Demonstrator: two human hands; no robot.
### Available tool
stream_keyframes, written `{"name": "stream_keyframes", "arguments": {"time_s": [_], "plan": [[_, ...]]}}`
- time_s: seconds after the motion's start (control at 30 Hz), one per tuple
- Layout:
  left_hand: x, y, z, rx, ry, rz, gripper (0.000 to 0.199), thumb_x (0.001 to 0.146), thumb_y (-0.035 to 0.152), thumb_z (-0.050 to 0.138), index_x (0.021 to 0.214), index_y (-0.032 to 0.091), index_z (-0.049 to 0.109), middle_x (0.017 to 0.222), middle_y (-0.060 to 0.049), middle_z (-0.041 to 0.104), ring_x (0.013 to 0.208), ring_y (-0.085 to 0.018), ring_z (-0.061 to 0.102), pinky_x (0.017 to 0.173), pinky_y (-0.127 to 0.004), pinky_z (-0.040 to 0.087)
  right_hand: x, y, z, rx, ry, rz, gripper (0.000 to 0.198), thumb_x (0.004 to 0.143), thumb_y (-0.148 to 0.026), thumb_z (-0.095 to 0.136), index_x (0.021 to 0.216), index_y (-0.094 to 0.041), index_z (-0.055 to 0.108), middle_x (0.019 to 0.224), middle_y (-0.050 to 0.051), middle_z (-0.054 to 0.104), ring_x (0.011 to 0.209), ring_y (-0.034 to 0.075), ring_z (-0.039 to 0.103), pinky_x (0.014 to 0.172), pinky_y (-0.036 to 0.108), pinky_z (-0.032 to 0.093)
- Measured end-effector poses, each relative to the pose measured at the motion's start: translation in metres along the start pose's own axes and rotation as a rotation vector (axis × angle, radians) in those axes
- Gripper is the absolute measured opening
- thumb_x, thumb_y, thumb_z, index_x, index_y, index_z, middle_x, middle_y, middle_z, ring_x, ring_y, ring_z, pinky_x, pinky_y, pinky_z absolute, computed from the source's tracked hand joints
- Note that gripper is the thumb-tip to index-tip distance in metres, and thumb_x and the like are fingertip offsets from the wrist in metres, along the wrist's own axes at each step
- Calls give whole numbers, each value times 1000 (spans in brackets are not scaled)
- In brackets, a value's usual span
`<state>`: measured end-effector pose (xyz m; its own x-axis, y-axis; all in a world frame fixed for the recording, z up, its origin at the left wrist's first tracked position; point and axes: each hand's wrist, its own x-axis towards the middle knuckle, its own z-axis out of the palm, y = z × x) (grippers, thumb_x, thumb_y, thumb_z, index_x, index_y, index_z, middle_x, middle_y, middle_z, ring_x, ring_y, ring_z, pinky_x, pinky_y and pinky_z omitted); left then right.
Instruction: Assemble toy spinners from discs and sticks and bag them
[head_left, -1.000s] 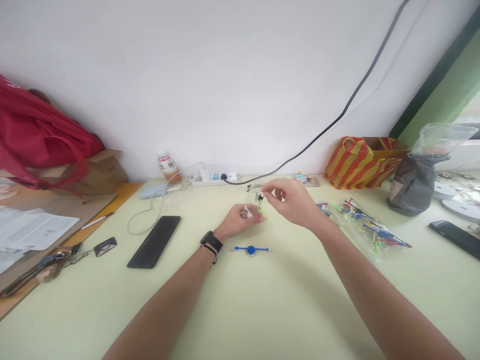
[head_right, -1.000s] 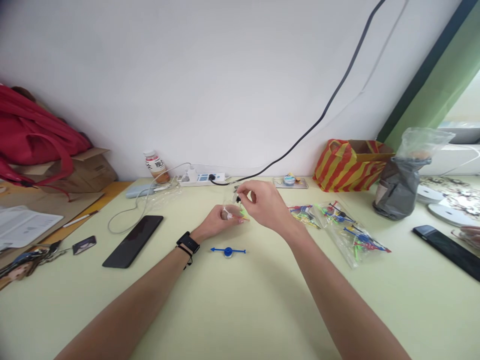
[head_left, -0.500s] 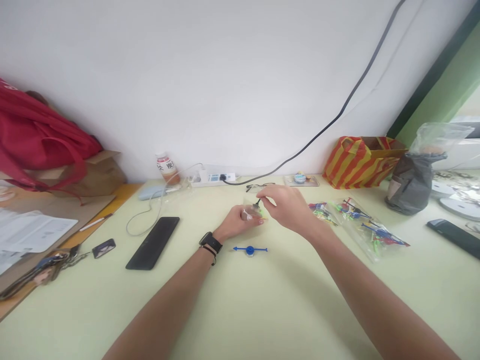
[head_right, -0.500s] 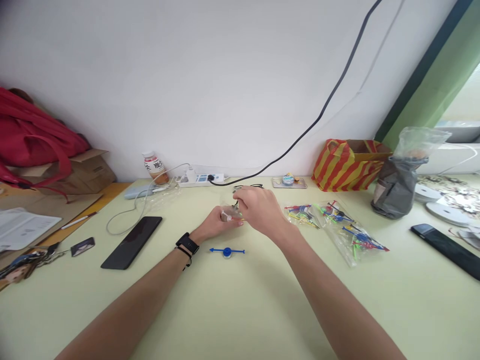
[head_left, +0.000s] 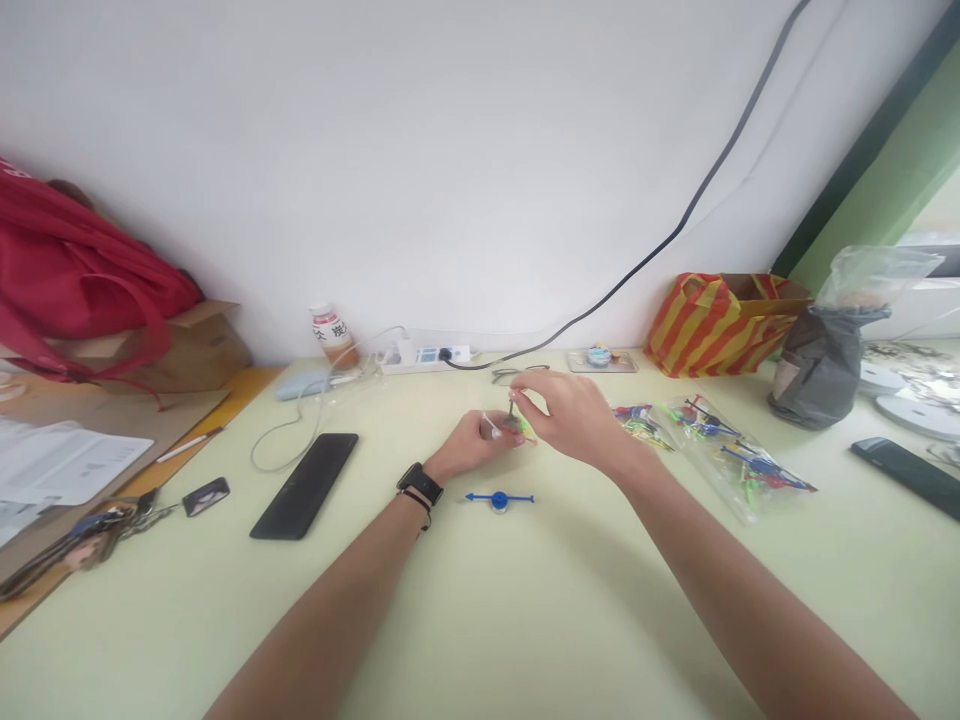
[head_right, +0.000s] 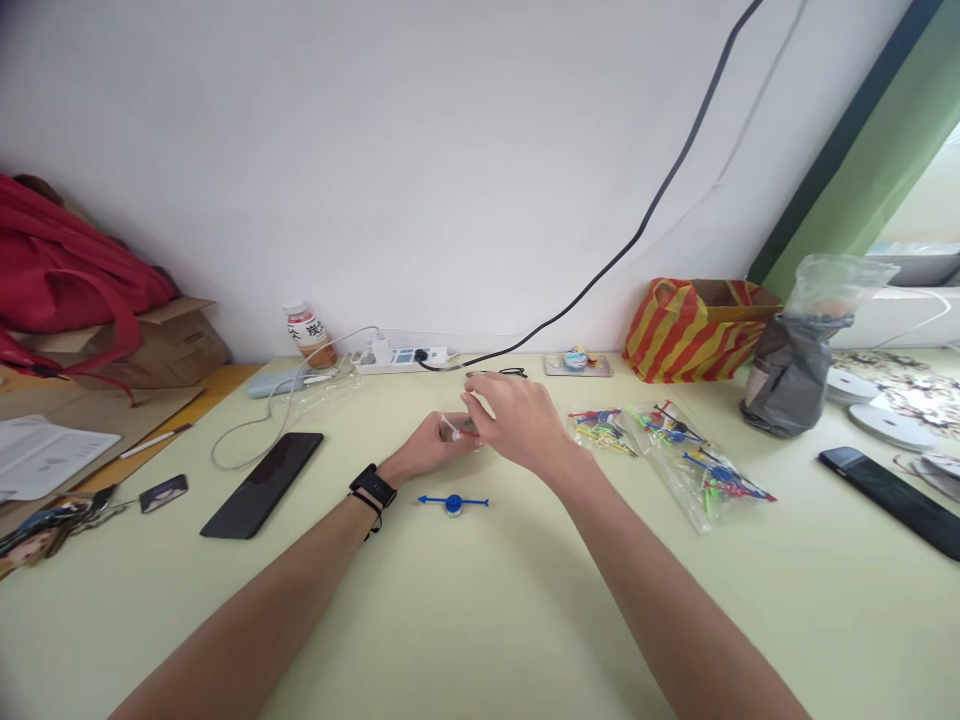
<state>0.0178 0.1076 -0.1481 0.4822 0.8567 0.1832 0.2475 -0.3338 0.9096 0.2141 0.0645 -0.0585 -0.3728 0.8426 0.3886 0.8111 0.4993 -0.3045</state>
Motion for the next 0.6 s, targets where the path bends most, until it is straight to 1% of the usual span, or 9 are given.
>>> {"name": "stream_keyframes", "arguments": {"time_s": [0.07, 0.17, 0.23, 0.3, 0.37, 0.43, 0.5, 0.57, 0.6], "plan": [[0, 0, -1, -15, -44, 24, 31, 86, 47, 75, 93, 16, 77, 92, -6, 78, 86, -22, 68, 77, -29, 50, 0, 3, -4, 39, 56, 2, 21, 103, -28, 50, 109, -23, 69, 111, 5, 74, 83, 19, 64, 71, 31, 36], [0, 0, -4, -10, -65, 36, 33, 87, 49, 74, 94, 16, 75, 96, -7, 77, 89, -23, 68, 79, -30, 50, 0, 5, -11, 41, 154, 23, 16, 101, -26, 53, 103, -21, 68, 107, 6, 72, 85, 19, 62, 71, 31, 37], [1, -1, -7, -3, -50, 33, 36, 85, 50, 76, 97, 16, 76, 97, -8, 77, 90, -24, 68, 80, -31, 51, -1, 3, -15, 80, 131, -1, 12, 98, -26, 56, 94, -21, 66, 100, 6, 71, 86, 20, 62, 72, 30, 38], [2, -4, -9, -26, 2, 34, 40, 84, 51, 77, 103, 15, 76, 99, -9, 77, 92, -24, 68, 82, -32, 51, -4, 0, -16, 175, -70, -77, 12, 96, -28, 59, 88, -22, 65, 93, 4, 71, 85, 19, 62, 72, 29, 40], [3, -7, -11, -74, 67, 34, 44, 84, 51, 78, 108, 15, 75, 103, -10, 77, 95, -25, 69, 84, -32, 52, -9, -4, -11, 240, -359, -138, 9, 92, -32, 66, 90, -23, 67, 95, 3, 71, 81, 18, 62, 68, 28, 41], [3, -8, -11, -78, 71, 18, 45, 82, 50, 80, 110, 15, 74, 103, -10, 77, 93, -23, 69, 81, -30, 52, -12, -7, 0, 208, -593, -123, 14, 84, -31, 75, 92, -22, 68, 97, 4, 70, 76, 17, 61, 62, 27, 39], [3, -7, -9, -40, 32, -1, 42, 82, 49, 80, 106, 15, 75, 95, -7, 77, 85, -20, 68, 76, -28, 50, -14, -8, 13, 120, -754, -91, 9, 77, -20, 75, 77, -20, 65, 84, 3, 68, 68, 16, 57, 56, 27, 34], [2, -6, -7, -16, 40, -6, 38, 83, 49, 79, 101, 16, 76, 90, -5, 76, 81, -18, 66, 72, -26, 48, -14, -7, 22, 73, -835, -94, 22, 75, -8, 67, 59, -19, 55, 65, 0, 59, 58, 14, 49, 52, 27, 28], [2, -5, -7, -17, 67, -5, 37, 84, 49, 78, 98, 15, 76, 89, -4, 76, 79, -18, 65, 71, -26, 47, -14, -6, 24, 74, -837, -102, 27, 73, -4, 63, 55, -19, 50, 59, -1, 55, 56, 13, 46, 52, 27, 27]]}}
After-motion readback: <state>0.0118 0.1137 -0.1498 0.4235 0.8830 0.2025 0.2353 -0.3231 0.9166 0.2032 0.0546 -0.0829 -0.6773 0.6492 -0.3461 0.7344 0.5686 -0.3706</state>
